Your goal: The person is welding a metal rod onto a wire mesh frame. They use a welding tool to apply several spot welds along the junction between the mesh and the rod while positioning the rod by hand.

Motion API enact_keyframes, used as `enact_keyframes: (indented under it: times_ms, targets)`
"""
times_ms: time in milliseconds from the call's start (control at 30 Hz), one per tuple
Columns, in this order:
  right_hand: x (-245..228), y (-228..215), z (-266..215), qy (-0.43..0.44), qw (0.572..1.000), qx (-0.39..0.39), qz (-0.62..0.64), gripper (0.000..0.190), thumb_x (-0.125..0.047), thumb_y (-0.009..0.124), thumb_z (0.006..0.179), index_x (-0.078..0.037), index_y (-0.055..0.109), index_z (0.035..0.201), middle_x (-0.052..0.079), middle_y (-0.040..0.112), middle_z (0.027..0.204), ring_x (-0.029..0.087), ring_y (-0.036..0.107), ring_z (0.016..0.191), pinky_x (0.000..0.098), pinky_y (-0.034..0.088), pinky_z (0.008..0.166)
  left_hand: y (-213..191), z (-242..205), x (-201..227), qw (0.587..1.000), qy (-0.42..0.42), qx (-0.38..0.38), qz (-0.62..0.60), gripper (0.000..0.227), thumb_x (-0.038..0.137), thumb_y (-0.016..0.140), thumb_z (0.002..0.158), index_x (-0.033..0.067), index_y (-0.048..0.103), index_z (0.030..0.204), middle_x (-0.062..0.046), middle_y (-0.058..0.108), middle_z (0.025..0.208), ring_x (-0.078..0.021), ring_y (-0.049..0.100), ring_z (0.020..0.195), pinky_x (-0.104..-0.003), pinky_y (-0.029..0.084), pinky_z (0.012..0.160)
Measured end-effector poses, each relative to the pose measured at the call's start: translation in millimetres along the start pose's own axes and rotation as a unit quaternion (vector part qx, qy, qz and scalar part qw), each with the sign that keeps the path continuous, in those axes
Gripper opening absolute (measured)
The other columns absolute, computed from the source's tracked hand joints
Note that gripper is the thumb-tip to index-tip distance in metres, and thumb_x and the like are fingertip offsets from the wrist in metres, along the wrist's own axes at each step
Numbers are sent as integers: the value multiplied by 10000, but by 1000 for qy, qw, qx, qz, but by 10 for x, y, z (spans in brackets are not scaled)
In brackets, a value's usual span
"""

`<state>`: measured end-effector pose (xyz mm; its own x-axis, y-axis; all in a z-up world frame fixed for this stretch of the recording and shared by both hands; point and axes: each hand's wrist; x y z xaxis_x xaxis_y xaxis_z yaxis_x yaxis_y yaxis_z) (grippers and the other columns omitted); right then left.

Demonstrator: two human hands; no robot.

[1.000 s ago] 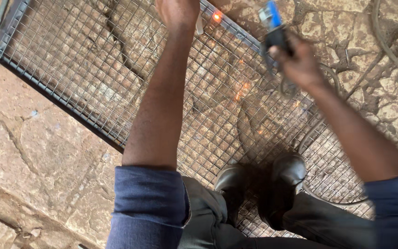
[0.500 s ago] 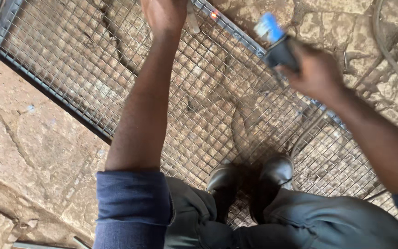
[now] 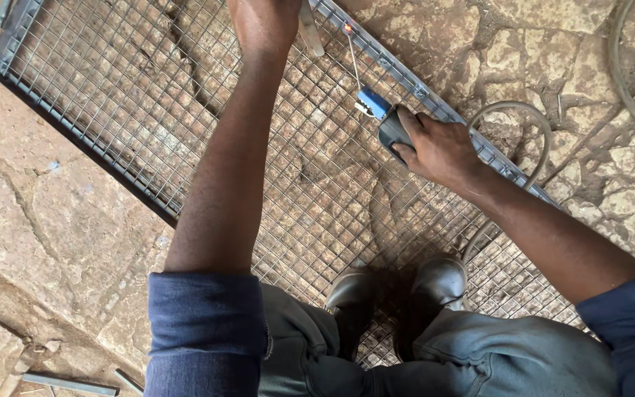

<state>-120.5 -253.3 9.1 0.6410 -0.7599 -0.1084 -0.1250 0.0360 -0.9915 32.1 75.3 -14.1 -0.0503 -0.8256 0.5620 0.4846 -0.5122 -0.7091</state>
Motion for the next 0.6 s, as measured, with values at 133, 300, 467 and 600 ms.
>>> enact_keyframes:
  times_ms: [133,300,467,600]
  targets:
    - [0,68,34,0,1000,-6,-1,678,-369,751,901,24,541,1413,209,733,909,217,686,554,345,590,412,62,17,-53,999,-34,-20,17,211,240,765,918,33,731,893,-67,717,661,-120,695,534,-241,568,475]
    - [10,137,86,-1,1000,-15,-20,694,-404,741,924,19,531,1433,199,732,901,200,669,530,343,579,397,78,9,-67,997,-66,-28,8,238,249,748,920,13,716,940,-62,707,678,-98,693,540,-210,566,433]
    - [46,157,112,1,1000,-13,-16,708,-401,725,933,29,510,1452,206,728,930,197,671,547,349,586,411,63,14,-1,993,-109,-52,-12,260,278,730,919,19,716,935,-44,700,667,-77,675,519,-203,554,430]
    - [67,138,139,4,999,-47,4,714,-411,683,953,46,472,1459,257,719,984,213,689,536,376,610,436,120,49,-26,987,-138,-72,-29,270,303,734,916,35,736,891,-37,696,629,-89,648,479,-236,528,420]
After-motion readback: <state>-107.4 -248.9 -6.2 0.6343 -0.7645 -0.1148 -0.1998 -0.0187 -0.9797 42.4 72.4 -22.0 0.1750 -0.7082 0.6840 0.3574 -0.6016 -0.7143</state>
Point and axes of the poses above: each hand's wrist, its own z-axis towards the middle knuckle, its own y-axis out of the palm, x = y × z
